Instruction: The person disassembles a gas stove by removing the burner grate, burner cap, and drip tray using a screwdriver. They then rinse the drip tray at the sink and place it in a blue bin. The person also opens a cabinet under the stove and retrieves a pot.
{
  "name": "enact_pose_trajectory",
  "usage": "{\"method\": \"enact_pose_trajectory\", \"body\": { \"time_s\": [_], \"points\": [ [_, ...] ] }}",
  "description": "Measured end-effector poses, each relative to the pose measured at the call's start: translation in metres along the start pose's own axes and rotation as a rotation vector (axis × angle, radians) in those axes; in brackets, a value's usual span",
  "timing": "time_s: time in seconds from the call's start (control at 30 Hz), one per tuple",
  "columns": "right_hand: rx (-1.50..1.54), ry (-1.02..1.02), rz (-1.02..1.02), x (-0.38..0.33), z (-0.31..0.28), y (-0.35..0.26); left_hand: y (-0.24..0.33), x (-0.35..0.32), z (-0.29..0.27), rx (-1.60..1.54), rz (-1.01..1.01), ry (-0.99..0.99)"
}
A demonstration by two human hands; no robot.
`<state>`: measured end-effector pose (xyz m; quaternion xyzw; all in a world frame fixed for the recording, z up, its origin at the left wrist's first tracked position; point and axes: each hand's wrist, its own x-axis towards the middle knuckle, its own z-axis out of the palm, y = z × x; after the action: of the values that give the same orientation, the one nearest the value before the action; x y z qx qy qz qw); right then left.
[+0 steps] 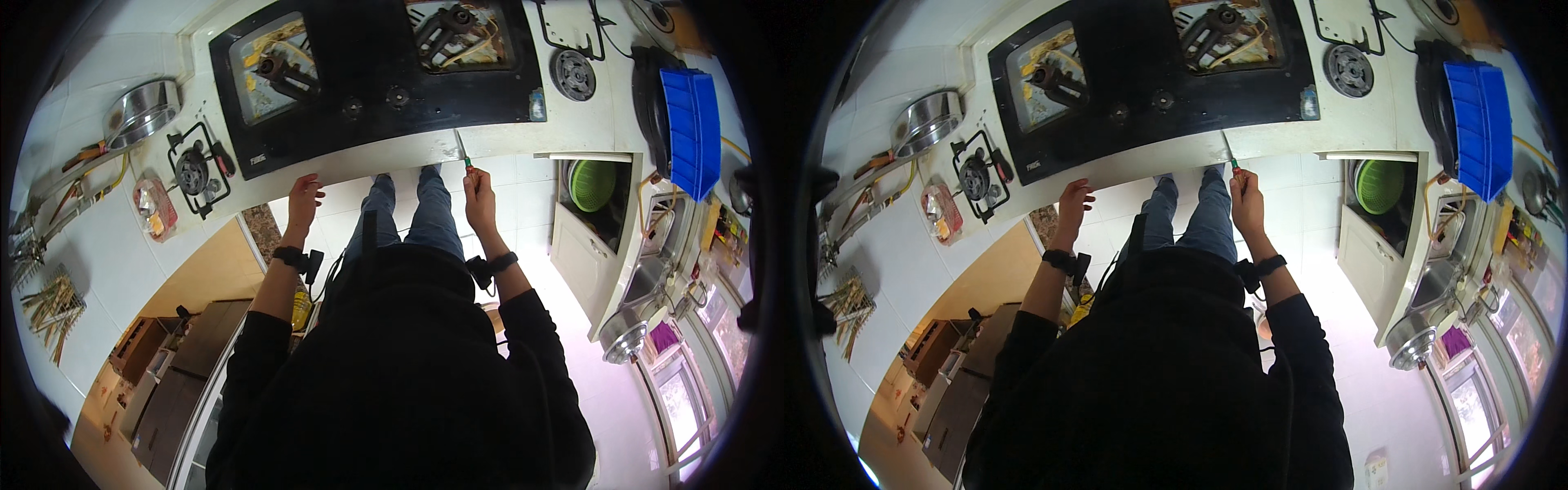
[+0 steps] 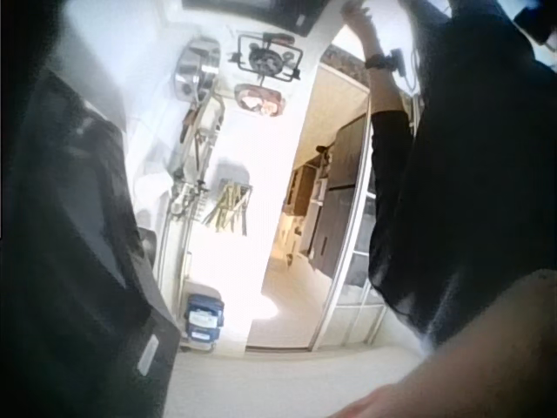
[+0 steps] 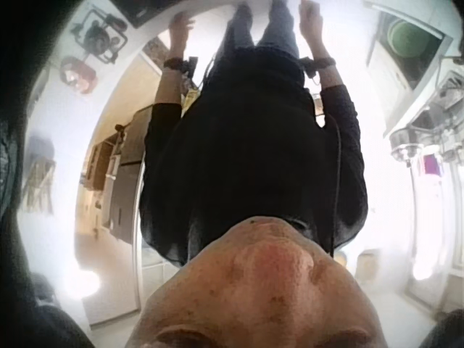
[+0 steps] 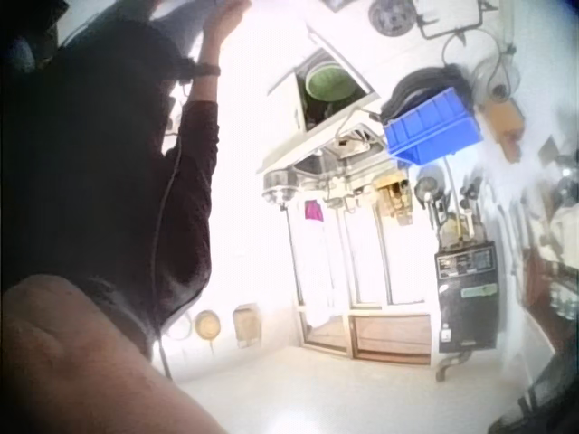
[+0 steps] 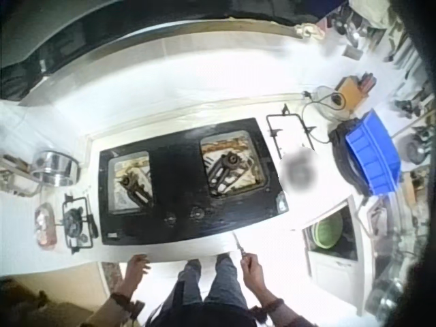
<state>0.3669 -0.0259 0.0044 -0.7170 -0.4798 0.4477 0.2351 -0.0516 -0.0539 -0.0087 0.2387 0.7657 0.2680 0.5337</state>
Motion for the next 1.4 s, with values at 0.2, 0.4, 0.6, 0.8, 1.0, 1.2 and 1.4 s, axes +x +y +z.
{"method": "enact_pose_trajectory", "body": {
  "time_s": [0.2, 0.4, 0.6, 0.8, 1.0, 1.2, 1.4],
  "points": [
    [0.194, 0.168, -0.017, 0.012, 0.006, 0.046, -0.010, -0.005, -0.042, -0.055, 0.104, 0.325],
    [0.412, 0.169, 0.093, 0.009, -0.013, 0.073, -0.028, 0.016, -0.137, 0.200, 0.173, 0.875],
    [0.320, 0.124, 0.062, -0.004, -0.018, 0.059, -0.003, 0.035, -0.161, 0.338, 0.326, 0.806],
    [0.300, 0.075, -0.004, -0.016, -0.021, 0.047, 0.037, 0.071, -0.152, 0.645, 0.196, 0.721],
    [0.243, 0.076, -0.034, -0.030, -0.018, 0.043, 0.018, 0.103, -0.161, 0.761, 0.199, 0.631],
    [0.172, 0.280, 0.041, -0.012, -0.028, 0.028, -0.038, 0.057, -0.153, 0.350, 0.193, 0.535],
    [-0.012, 0.547, 0.017, 0.051, -0.082, 0.023, -0.043, 0.046, -0.161, 0.525, 0.112, 0.549]
  ]
}}
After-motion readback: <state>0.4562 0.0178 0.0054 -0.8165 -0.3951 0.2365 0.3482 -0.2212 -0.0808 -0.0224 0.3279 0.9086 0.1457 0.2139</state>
